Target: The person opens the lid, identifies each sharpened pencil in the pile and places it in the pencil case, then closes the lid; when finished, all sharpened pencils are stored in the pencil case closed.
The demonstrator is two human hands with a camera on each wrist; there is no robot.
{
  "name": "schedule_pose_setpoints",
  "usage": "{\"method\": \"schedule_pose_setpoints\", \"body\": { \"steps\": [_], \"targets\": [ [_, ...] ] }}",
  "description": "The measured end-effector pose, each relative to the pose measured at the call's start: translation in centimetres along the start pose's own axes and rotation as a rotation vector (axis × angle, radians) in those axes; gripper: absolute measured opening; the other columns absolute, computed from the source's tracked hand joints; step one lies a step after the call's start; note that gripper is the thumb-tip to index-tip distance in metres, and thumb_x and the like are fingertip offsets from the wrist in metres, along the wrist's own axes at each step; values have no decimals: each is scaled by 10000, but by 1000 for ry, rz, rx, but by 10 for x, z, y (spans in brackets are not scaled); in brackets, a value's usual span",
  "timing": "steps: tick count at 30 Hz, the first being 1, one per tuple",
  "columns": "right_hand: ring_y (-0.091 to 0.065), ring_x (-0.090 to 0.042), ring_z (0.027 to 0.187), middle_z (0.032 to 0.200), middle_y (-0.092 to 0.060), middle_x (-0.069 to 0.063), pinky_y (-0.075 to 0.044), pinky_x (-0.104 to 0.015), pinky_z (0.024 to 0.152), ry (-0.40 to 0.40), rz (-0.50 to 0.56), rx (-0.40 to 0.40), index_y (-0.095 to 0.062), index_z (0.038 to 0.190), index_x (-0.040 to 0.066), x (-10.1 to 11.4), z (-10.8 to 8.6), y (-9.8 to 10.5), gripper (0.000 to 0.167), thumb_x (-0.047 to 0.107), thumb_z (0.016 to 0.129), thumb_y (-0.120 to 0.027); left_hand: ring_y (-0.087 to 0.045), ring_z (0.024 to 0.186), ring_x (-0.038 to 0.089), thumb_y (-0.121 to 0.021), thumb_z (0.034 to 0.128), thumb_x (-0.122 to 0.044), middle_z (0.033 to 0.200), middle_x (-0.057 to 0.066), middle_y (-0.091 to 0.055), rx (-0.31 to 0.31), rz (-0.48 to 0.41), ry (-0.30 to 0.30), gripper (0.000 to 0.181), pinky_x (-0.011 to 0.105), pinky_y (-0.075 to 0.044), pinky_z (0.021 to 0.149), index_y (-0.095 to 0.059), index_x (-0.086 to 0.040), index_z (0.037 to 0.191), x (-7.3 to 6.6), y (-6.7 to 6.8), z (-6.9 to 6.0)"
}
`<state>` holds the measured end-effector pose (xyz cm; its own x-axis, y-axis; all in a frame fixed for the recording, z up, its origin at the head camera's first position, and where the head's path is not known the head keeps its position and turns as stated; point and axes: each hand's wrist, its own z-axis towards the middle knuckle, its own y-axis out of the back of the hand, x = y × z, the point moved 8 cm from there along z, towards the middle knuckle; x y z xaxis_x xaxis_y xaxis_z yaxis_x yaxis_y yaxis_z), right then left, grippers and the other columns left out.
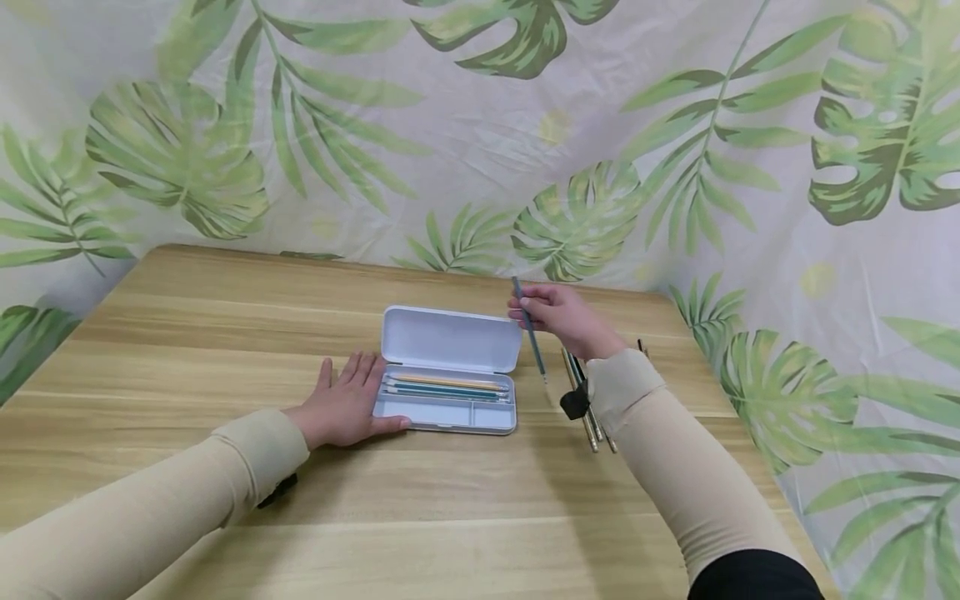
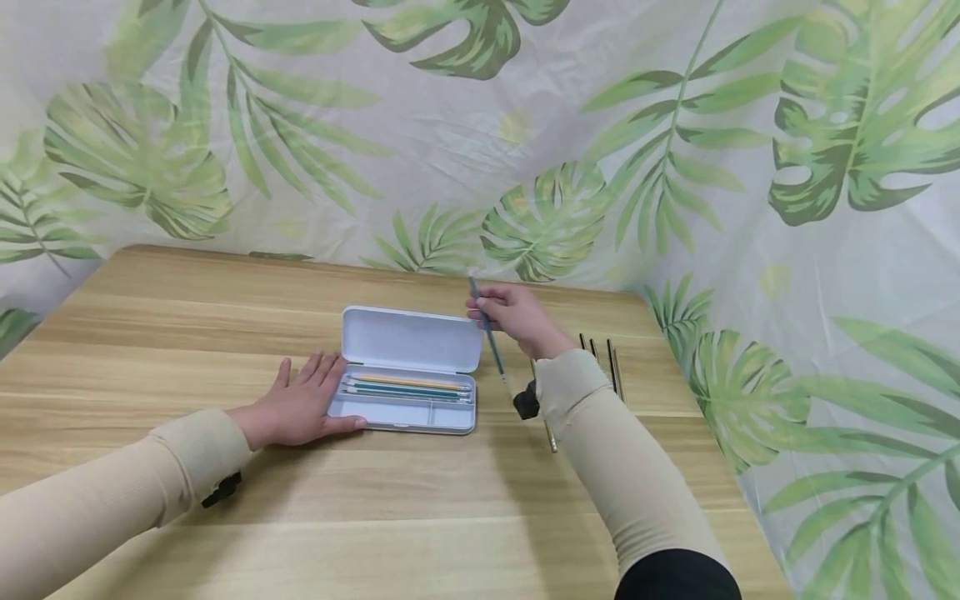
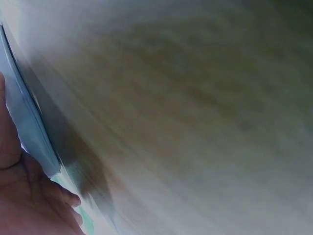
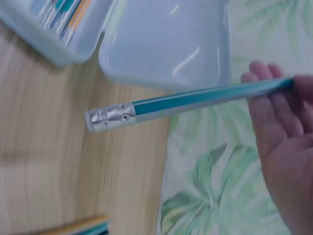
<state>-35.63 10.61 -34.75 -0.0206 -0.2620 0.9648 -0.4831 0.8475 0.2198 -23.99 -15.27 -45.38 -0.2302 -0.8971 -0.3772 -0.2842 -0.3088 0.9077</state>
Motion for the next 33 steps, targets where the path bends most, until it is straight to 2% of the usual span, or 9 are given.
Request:
{"method": "schedule_pose_setpoints", "body": {
  "steps": [4, 11, 19, 28, 33],
  "targets": [
    [-579, -386, 1303, 1397, -580, -296, -500, -399, 1034, 28, -55, 111, -493, 1411, -157, 6, 6, -27, 353, -5, 1100, -425, -20, 1532, 510, -543, 911, -777, 1648, 355, -96, -10, 6, -6, 1202, 720, 92, 1143, -126, 118, 1596, 4, -3, 1],
    [-608, -350, 1280, 1373, -614, -267, -511, -402, 1022, 1, -91, 196, -512, 1408, -132, -2, 13, -54, 344, -4, 1098, -437, -53, 1520, 535, -523, 902, -802, 1628, 386, -129, -19, -4, -17, 1212, 743, 69, 1132, -160, 132, 1582, -1, 2, -2],
    [-639, -323, 1239, 1333, -644, -261, -531, -384, 992, 5, -152, 272, -537, 1380, -134, -14, 17, -74, 330, 20, 1101, -450, -82, 1515, 543, -595, 934, -701, 1624, 384, -156, -9, 13, 3, 1136, 753, 32, 1133, -180, 139, 1575, -5, 7, -4],
    [-674, -232, 1127, 1236, -709, -182, -543, -329, 948, 1, -268, 312, -625, 1302, -85, -15, 21, -88, 275, 26, 1092, -487, -56, 1530, 515, -502, 902, -815, 1640, 361, -141, -16, 6, -3, 1203, 734, 68, 1140, -168, 113, 1591, 2, 0, 1],
    [-682, -249, 1115, 1221, -715, -180, -543, -322, 940, -20, -302, 329, -628, 1302, -85, -20, 23, -94, 278, 29, 1092, -486, -46, 1529, 519, -540, 912, -779, 1643, 359, -131, -2, 13, 7, 1187, 733, 70, 1140, -163, 118, 1591, 1, 0, 0]
  ]
}}
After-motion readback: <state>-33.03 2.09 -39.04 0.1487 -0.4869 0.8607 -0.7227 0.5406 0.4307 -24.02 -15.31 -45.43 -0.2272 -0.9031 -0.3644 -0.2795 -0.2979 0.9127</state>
